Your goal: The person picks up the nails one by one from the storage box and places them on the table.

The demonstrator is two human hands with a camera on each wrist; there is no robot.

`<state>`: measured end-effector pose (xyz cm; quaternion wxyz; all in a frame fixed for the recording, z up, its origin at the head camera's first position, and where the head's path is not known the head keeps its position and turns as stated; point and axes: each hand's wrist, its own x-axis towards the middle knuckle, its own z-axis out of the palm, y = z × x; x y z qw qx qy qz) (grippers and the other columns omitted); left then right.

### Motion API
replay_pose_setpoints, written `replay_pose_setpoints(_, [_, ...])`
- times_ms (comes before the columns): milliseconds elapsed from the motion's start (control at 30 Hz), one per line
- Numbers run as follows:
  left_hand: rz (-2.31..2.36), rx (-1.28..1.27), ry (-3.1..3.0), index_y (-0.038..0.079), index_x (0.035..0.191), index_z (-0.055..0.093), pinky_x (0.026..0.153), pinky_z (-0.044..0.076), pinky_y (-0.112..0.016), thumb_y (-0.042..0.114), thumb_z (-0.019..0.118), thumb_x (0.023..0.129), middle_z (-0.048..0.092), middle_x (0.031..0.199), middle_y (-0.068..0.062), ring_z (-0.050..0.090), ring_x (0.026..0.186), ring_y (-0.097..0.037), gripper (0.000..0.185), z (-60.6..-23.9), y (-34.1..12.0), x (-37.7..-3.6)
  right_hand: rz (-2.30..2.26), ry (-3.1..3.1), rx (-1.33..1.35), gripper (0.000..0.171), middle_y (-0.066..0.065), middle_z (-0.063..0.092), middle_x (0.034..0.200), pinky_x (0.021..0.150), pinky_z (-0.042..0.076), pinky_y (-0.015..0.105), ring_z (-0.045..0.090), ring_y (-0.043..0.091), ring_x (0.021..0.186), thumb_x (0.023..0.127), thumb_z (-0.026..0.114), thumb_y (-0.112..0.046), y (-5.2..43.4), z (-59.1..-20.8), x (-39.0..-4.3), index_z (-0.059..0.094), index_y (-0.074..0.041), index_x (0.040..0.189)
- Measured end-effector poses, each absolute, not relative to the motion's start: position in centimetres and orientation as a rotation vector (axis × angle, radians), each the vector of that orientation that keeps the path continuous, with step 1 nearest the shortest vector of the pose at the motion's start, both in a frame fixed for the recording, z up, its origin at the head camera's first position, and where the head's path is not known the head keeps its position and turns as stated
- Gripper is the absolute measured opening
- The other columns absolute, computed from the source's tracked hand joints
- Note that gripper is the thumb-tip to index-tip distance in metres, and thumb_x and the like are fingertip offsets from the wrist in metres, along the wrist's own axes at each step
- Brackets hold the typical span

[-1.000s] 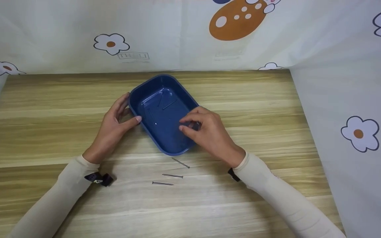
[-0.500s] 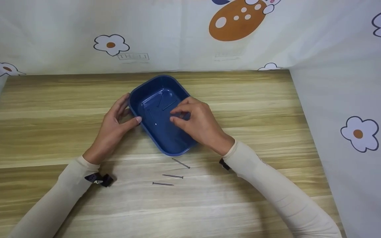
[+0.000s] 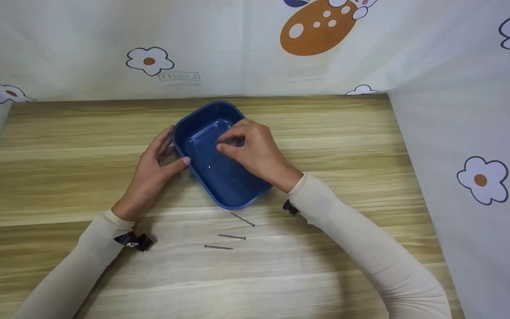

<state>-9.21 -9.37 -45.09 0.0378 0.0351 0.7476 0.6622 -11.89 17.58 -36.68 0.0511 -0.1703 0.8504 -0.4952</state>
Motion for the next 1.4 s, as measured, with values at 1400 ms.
replay_pose_setpoints(1400, [2.028, 0.133, 2.294, 0.011, 0.173, 0.033, 0.130, 0.031, -0.045, 0.017, 0.083, 0.098, 0.038, 0.176, -0.006, 0.041, 0.159, -0.025, 0.090, -45.4, -9.4, -9.3, -1.401, 2.535, -0.495, 0.019, 0.008, 0.080, 0.111, 0.083, 0.055, 0.025, 0.070, 0.018, 0.099, 0.098, 0.083, -0.014, 13.1, -36.6, -17.4, 0.086, -0.002, 0.112])
